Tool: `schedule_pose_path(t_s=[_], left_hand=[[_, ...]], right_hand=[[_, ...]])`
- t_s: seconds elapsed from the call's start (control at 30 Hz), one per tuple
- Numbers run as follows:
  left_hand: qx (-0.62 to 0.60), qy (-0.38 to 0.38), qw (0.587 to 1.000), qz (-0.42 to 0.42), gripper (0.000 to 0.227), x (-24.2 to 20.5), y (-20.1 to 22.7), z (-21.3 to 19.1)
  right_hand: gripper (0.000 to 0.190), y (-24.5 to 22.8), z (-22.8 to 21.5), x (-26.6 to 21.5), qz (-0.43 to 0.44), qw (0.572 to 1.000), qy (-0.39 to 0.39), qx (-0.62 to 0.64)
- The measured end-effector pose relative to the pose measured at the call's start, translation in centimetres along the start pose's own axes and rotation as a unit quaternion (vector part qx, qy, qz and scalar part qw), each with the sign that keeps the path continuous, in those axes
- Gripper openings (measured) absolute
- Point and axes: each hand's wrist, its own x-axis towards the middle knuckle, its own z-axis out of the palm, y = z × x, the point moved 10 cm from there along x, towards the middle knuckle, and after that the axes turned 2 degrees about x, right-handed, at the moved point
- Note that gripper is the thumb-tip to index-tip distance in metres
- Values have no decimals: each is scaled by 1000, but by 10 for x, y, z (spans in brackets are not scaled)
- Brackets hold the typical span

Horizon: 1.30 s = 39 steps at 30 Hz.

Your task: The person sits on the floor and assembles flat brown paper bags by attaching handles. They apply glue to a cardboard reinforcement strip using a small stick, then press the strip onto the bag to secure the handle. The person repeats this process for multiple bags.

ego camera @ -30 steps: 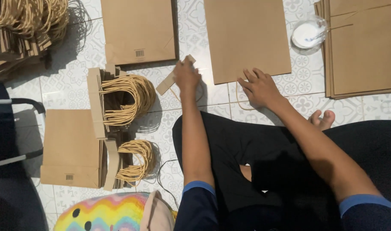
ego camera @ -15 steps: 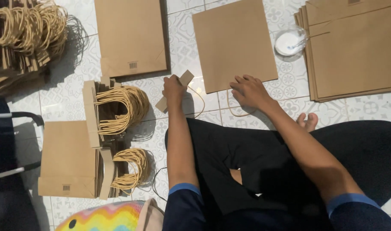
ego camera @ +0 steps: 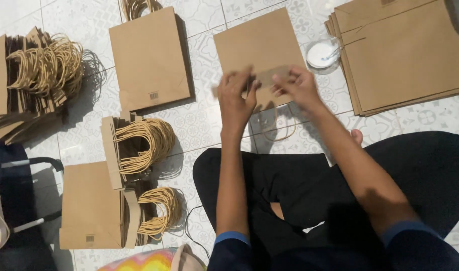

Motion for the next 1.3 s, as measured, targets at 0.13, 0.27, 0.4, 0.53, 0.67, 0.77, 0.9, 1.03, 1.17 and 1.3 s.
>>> schedule_pose_path(t_s=[0.13, 0.27, 0.4, 0.53, 0.67, 0.77, 0.9, 1.03, 1.17, 1.3], left_hand=[[45, 142, 988, -39, 71, -18, -14, -4], [-283, 42, 915, -286, 87, -52, -85, 44], [-696, -69, 672, -242, 54, -77, -82, 114], [-660, -6, 652, -372, 65, -69, -88, 119], [-554, 37, 723, -410, 54, -66, -102, 112], [-542, 59, 729, -415, 53, -59, -105, 104], [-578, 65, 687, -435, 58, -58, -114, 113], [-623, 65, 638, -449, 46, -70, -134, 137], [-624, 34, 635, -454, 45, -66, -132, 132], [-591, -17, 633, -500, 57, -67, -127, 133]], right_hand=[[34, -59, -48, 8, -24, 998, 51, 7], [57, -76, -60, 5, -14, 996, 73, 44], [21, -63, -39, 5, 12, 994, 47, -97], [18, -47, -26, 9, -15, 987, -5, -157], [14, -38, -40, 19, -32, 978, 7, -207], [23, -48, -81, 37, -154, 941, 61, -294], [48, -73, -165, 36, -239, 890, 234, -309], [56, -31, -246, 62, -221, 893, 292, -263], [36, -19, -221, 76, -140, 928, 267, -220], [11, -42, -195, 69, -191, 887, 238, -346]])
